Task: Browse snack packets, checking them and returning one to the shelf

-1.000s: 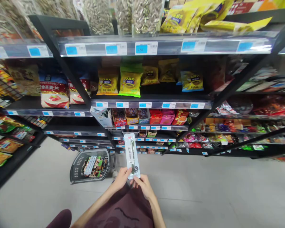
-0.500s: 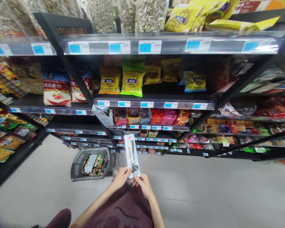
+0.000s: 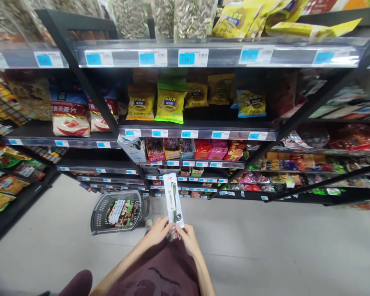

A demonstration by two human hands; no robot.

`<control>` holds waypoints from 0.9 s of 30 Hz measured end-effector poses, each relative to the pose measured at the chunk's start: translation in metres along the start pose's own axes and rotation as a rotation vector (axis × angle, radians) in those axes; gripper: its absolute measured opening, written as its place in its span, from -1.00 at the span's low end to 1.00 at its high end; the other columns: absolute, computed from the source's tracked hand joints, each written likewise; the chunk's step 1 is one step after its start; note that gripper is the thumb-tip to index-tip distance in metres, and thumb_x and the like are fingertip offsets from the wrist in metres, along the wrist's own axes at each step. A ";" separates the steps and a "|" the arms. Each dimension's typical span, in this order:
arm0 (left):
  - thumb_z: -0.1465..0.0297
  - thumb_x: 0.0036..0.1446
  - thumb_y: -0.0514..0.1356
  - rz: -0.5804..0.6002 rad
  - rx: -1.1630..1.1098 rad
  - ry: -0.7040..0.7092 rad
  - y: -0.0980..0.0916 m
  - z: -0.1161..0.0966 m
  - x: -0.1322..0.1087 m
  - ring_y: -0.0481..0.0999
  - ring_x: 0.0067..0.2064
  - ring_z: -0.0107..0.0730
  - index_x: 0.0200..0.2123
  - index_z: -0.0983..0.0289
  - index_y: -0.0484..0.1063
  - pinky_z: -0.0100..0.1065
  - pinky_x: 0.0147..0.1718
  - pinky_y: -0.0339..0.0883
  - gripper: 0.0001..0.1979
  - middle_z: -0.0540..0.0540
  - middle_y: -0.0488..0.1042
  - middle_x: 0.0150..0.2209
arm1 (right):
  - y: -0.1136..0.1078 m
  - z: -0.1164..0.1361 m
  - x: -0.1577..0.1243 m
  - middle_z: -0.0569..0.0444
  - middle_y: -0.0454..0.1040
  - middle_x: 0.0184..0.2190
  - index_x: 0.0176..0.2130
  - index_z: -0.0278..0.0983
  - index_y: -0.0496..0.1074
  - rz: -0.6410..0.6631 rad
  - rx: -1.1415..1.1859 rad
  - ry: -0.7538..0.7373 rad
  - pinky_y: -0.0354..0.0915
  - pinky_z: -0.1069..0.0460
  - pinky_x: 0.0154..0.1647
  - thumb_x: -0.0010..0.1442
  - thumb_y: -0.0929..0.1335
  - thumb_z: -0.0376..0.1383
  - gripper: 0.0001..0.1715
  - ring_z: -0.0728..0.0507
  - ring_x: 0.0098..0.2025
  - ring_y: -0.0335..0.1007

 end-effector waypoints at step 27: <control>0.17 0.16 0.07 -0.179 -0.105 -0.452 0.006 0.131 -0.066 0.49 -0.16 -0.21 -0.38 0.27 0.43 -0.31 -0.10 0.28 -0.70 0.09 0.54 -0.30 | -0.020 -0.007 0.010 -0.03 0.47 -0.52 -0.47 -0.41 0.49 -0.238 0.153 0.065 0.14 0.08 -0.47 0.06 0.43 0.01 -0.51 -0.03 -0.51 0.24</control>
Point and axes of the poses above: each hand's wrist, its own x-axis towards the middle knuckle, its own y-axis out of the palm, z = x × y, the point moved 3 cm from there along x, towards the middle knuckle
